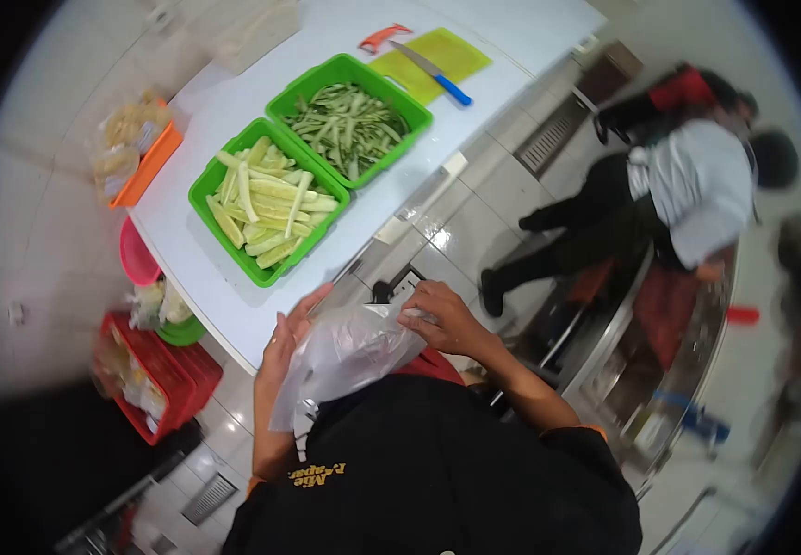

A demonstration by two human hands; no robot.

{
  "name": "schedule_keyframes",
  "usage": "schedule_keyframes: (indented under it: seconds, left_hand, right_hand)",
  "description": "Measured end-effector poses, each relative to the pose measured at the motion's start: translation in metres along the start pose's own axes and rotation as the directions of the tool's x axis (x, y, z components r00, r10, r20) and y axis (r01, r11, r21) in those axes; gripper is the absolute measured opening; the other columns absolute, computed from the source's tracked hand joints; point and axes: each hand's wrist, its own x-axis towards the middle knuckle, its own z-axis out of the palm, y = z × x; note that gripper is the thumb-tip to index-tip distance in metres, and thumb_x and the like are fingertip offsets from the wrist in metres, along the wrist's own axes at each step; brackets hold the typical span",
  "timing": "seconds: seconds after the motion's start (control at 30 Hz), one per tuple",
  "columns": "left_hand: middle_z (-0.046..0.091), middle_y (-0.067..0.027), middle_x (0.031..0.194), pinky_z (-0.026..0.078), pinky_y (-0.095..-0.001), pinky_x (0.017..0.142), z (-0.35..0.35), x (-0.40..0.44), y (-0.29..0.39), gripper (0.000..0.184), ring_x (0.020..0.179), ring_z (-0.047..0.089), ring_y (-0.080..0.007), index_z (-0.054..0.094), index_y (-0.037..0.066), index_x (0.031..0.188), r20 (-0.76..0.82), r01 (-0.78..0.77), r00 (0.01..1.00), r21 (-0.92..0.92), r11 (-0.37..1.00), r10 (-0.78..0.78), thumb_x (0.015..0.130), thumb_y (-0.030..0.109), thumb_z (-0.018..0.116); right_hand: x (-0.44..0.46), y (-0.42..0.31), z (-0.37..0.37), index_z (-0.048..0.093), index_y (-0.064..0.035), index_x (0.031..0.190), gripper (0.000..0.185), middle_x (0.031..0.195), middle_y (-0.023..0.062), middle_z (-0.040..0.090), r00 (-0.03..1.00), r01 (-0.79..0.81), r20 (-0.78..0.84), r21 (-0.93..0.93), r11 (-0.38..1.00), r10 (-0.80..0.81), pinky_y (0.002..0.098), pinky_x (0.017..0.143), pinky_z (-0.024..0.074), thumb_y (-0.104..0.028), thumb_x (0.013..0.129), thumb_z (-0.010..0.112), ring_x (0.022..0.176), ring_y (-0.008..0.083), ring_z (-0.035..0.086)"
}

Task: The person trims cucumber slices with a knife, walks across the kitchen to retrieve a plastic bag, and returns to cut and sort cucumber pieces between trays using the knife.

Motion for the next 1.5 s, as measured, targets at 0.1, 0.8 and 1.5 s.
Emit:
schedule_keyframes:
  seconds: [0.1,0.8,1.5]
  left_hand:
    - [0.065,-0.0206,0.123,0.046,-0.0373,0.101,-0.014,0.046,0.025,0.066,0.11,0.064,-0.0264,0.043,0.001,0.146,-0.162,-0.051,0.972,0.567,0.822,0.172,0.102,0.05,0.047]
    - [0.065,-0.0207,0.062,0.052,-0.0507,0.056,-0.066,0.283,0.007,0.068,0.059,0.066,-0.0396,0.05,0.0,0.14,-0.607,0.706,0.34,0.669,0.232,0.718,0.087,0.041,0.063]
    - [0.064,-0.019,0.062,0.05,-0.0497,0.054,-0.135,0.16,0.044,0.075,0.058,0.065,-0.0389,0.044,-0.003,0.144,-0.521,0.705,0.428,0.704,0.089,0.739,0.084,0.036,0.066]
  right_hand:
    - [0.043,0.028,-0.025,0.059,-0.0013,0.071,0.029,0.072,0.0115,0.053,1.0,-0.01,0.025,0.044,0.999,0.009,0.0383,0.057,0.0397,-0.019,0.084,0.078,0.065,0.0268,0.052]
    - [0.323,0.271,-0.1,0.047,0.0049,0.143,0.056,0.123,0.0169,0.065,0.852,-0.383,0.393,0.017,0.924,0.346,0.0289,0.095,0.0451,-0.028,0.1,0.06,0.111,0.0167,0.059]
    - [0.395,0.276,-0.094,0.063,0.0011,0.122,0.04,0.107,0.0102,0.066,0.717,0.101,-0.392,0.877,0.471,0.577,0.0385,0.095,0.0505,-0.017,0.088,0.052,0.106,0.025,0.063]
